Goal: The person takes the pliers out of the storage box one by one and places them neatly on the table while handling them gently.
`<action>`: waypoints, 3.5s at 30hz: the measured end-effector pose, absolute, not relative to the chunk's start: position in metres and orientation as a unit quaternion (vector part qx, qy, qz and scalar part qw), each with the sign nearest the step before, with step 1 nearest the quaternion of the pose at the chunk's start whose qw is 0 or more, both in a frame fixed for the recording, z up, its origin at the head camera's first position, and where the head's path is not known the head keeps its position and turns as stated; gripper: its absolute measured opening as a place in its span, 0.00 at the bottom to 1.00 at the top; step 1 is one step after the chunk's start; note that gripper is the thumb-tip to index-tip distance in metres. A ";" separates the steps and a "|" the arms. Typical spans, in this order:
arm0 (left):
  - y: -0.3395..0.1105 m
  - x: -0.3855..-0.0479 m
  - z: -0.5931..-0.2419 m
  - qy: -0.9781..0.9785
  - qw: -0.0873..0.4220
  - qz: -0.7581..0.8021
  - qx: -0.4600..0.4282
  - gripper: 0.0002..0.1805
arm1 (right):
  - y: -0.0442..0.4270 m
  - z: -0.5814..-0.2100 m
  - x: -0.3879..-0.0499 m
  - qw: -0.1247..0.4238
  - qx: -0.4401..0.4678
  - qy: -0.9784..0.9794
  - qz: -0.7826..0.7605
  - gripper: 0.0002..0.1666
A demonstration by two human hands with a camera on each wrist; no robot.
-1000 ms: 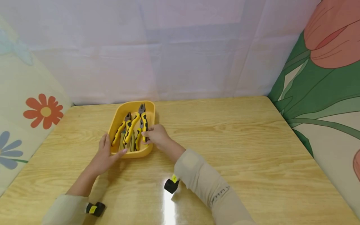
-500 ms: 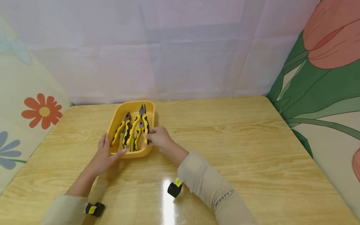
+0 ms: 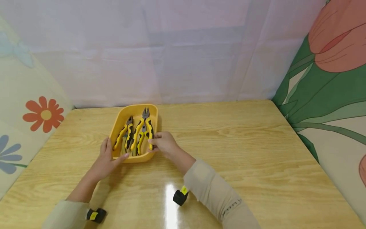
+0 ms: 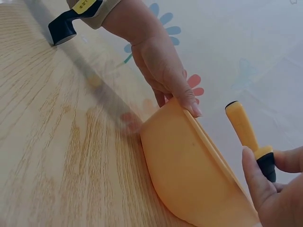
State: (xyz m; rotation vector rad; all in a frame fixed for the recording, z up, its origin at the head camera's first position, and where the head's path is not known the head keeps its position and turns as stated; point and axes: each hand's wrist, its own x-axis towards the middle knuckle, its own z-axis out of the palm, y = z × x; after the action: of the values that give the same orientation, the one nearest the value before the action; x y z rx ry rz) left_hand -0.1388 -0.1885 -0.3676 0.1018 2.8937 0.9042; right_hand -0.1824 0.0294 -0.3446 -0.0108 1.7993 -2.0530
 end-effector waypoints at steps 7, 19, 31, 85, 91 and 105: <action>-0.189 -0.139 -0.366 0.952 0.053 0.299 0.037 0.55 | 0.036 -0.345 -0.181 0.188 -0.014 0.644 -0.742 0.15; -0.188 -0.138 -0.367 0.951 0.055 0.303 0.032 0.55 | 0.047 -0.348 -0.180 0.186 -0.018 0.640 -0.745 0.15; -0.187 -0.138 -0.368 0.950 0.053 0.304 0.035 0.55 | 0.061 -0.353 -0.176 0.175 -0.006 0.648 -0.741 0.18; -0.187 -0.142 -0.368 0.950 0.049 0.305 0.037 0.57 | 0.093 -0.379 -0.171 0.176 0.042 0.621 -0.763 0.22; -0.187 -0.142 -0.368 0.947 0.051 0.314 0.039 0.57 | 0.094 -0.382 -0.171 0.175 0.049 0.621 -0.762 0.22; -0.189 -0.140 -0.369 0.947 0.056 0.315 0.032 0.57 | 0.091 -0.388 -0.171 0.183 0.056 0.629 -0.753 0.22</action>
State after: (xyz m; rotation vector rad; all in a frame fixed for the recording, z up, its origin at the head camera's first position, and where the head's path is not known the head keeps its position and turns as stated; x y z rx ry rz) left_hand -0.1396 -0.1888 -0.3688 0.0978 2.8739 0.9561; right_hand -0.1710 0.0906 -0.3879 0.1585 1.7760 -2.1253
